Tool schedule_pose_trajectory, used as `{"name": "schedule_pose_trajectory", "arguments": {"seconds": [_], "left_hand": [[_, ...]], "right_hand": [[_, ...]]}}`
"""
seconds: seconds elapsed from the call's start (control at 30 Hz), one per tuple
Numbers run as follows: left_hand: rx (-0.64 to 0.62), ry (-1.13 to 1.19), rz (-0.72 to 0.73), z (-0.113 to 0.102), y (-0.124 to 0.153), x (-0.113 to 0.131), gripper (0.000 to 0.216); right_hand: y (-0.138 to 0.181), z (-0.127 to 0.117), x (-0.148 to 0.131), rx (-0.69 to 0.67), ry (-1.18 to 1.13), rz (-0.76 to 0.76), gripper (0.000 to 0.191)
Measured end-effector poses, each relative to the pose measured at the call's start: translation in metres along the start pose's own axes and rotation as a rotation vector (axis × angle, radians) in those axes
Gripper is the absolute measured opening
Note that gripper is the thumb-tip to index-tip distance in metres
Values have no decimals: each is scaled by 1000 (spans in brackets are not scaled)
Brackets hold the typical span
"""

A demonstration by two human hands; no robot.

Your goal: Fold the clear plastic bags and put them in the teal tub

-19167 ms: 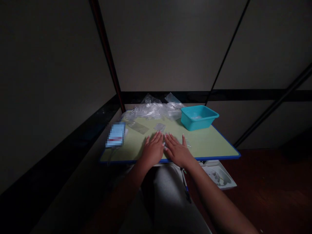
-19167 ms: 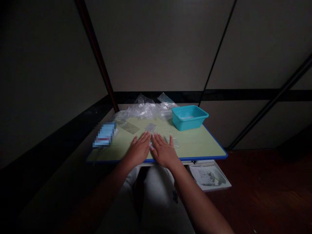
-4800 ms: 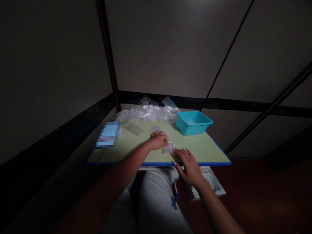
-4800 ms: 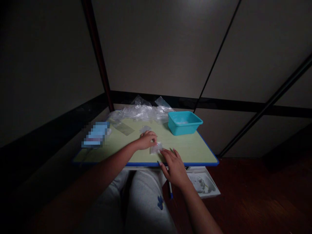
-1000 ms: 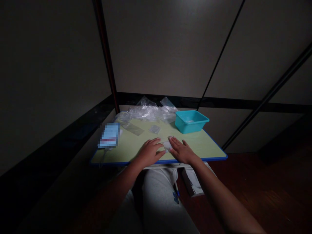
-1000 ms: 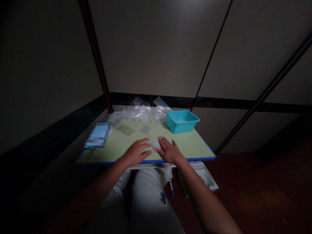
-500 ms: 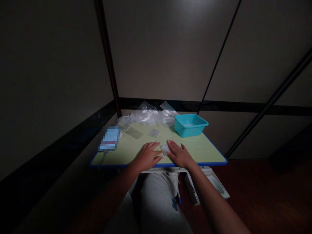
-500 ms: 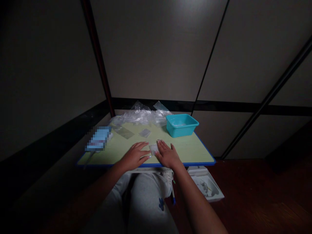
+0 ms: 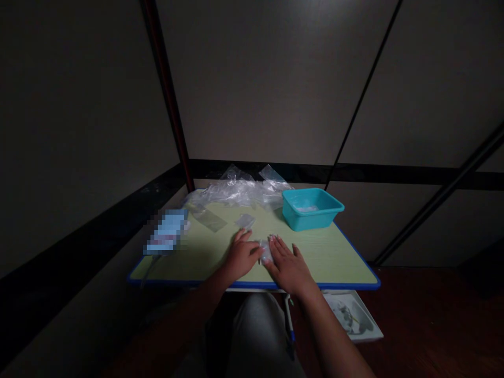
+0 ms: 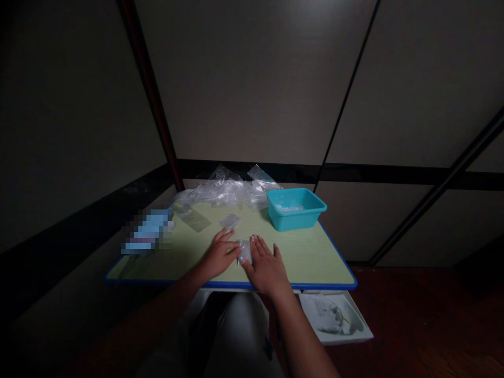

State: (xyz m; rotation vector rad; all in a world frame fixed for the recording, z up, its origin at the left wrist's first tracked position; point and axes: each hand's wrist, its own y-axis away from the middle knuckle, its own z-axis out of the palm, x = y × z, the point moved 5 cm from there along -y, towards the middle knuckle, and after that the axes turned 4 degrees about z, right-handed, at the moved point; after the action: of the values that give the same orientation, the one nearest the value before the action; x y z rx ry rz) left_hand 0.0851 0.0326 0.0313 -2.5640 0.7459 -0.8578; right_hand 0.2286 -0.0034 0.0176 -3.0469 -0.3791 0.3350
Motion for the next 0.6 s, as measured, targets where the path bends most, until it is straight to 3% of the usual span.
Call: {"name": "schedule_pose_trajectory", "arguments": {"seconds": [0.17,0.27,0.43,0.53,0.6], "left_hand": [[56,207,-177,8,-14,-2,16],[77,428,-296,8,-17,-2,15],[18,798,-347,1,-32,19,21],[3,925,-299,0,-50,37,21],[-17,960,-263,6,-65,49,18]], "right_hand": [[2,-2,2,8,-76,3,62],[1,-3,12,84,-250,47,62],[-6,-9,38,338,-988,189,67],[-7,-14,48,320,-1487,259,46],[-3,-23,56,331,-1656,288,30]]}}
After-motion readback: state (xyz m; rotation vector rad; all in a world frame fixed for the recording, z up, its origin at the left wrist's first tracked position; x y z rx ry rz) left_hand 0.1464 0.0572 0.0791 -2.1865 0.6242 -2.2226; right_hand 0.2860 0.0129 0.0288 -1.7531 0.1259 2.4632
